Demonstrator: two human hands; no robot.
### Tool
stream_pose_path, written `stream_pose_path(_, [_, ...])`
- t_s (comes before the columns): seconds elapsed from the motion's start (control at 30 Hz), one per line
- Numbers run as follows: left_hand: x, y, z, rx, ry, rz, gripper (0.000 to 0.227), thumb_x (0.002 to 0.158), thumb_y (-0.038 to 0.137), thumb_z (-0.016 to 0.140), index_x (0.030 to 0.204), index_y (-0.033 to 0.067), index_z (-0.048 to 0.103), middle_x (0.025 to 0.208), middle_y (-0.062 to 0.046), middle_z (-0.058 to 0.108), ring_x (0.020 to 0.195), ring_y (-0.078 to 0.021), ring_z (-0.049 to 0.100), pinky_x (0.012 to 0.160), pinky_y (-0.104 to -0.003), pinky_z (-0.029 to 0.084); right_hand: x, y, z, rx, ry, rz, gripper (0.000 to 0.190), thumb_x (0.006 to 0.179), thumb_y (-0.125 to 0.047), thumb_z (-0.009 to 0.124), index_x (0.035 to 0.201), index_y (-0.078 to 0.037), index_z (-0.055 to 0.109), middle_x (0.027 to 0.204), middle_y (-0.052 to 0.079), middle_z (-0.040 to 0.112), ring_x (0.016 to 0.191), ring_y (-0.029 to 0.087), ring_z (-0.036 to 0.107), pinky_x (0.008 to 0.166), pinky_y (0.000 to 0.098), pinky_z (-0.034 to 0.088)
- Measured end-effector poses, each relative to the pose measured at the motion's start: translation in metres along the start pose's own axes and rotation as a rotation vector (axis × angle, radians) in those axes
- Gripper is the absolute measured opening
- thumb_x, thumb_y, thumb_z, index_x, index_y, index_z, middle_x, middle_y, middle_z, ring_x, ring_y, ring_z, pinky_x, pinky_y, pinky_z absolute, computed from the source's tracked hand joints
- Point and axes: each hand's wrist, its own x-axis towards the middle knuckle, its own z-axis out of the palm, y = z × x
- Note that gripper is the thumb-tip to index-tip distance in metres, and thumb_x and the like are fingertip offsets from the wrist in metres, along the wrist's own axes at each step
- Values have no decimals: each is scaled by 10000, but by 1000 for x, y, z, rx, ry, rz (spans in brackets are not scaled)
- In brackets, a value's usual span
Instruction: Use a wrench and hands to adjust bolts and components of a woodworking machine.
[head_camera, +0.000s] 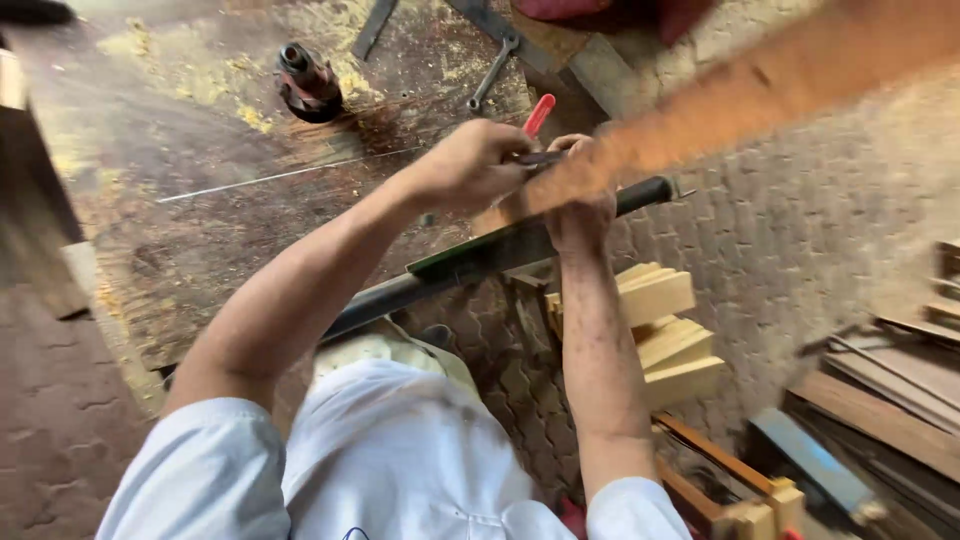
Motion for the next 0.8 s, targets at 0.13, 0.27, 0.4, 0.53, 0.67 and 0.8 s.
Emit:
stream_pose_path(0.13, [-31,-38,27,-380,-140,465,431,941,95,721,1331,-26,585,1285,-184,652,1167,-279,629,949,-431,529,-5,1,4,136,214,-115,253,982,-195,560,1203,-108,647,1128,17,694,988,120,696,842,287,588])
stream_pose_path(0.27, [-22,-36,58,-231,-68,159,625,810,151,870,1346,-12,592,1215,-158,710,1121,-267,640,948,-425,535,13,27,-21,317,19,-201,230,1161,-240,598,1063,-40,658,890,44,667,766,140,621,675,299,502])
stream_pose_path(0.4, [-15,-3,74,78,26,-309,372,815,156,837,1175,87,777,1047,-63,798,901,-200,753,817,-346,630,-2,18,-21,324,51,-197,192,1089,-229,602,1090,-49,668,965,66,703,805,170,677,755,336,590])
stream_pose_path(0.53, [-13,-16,84,457,41,-1,285,873,93,836,1150,57,778,1040,-90,785,885,-169,744,806,-339,603,-78,-21,-48,-19,160,-322,320,1107,-305,508,1096,-50,700,993,85,767,837,164,762,778,317,659])
stream_pose_path(0.67, [-19,-28,85,53,147,-75,305,888,54,779,1177,-10,705,1090,-74,753,972,-156,720,856,-304,598,-155,46,-126,-474,229,-350,265,1114,-227,555,1164,-12,701,868,96,687,689,145,590,603,303,472])
stream_pose_path(0.8, [-24,-57,75,194,176,-193,276,961,17,747,1226,-37,690,1138,-73,698,1005,-155,659,874,-291,559,-177,119,-142,-705,183,-321,191,1061,-157,606,1138,-4,691,872,56,703,677,102,654,537,261,529])
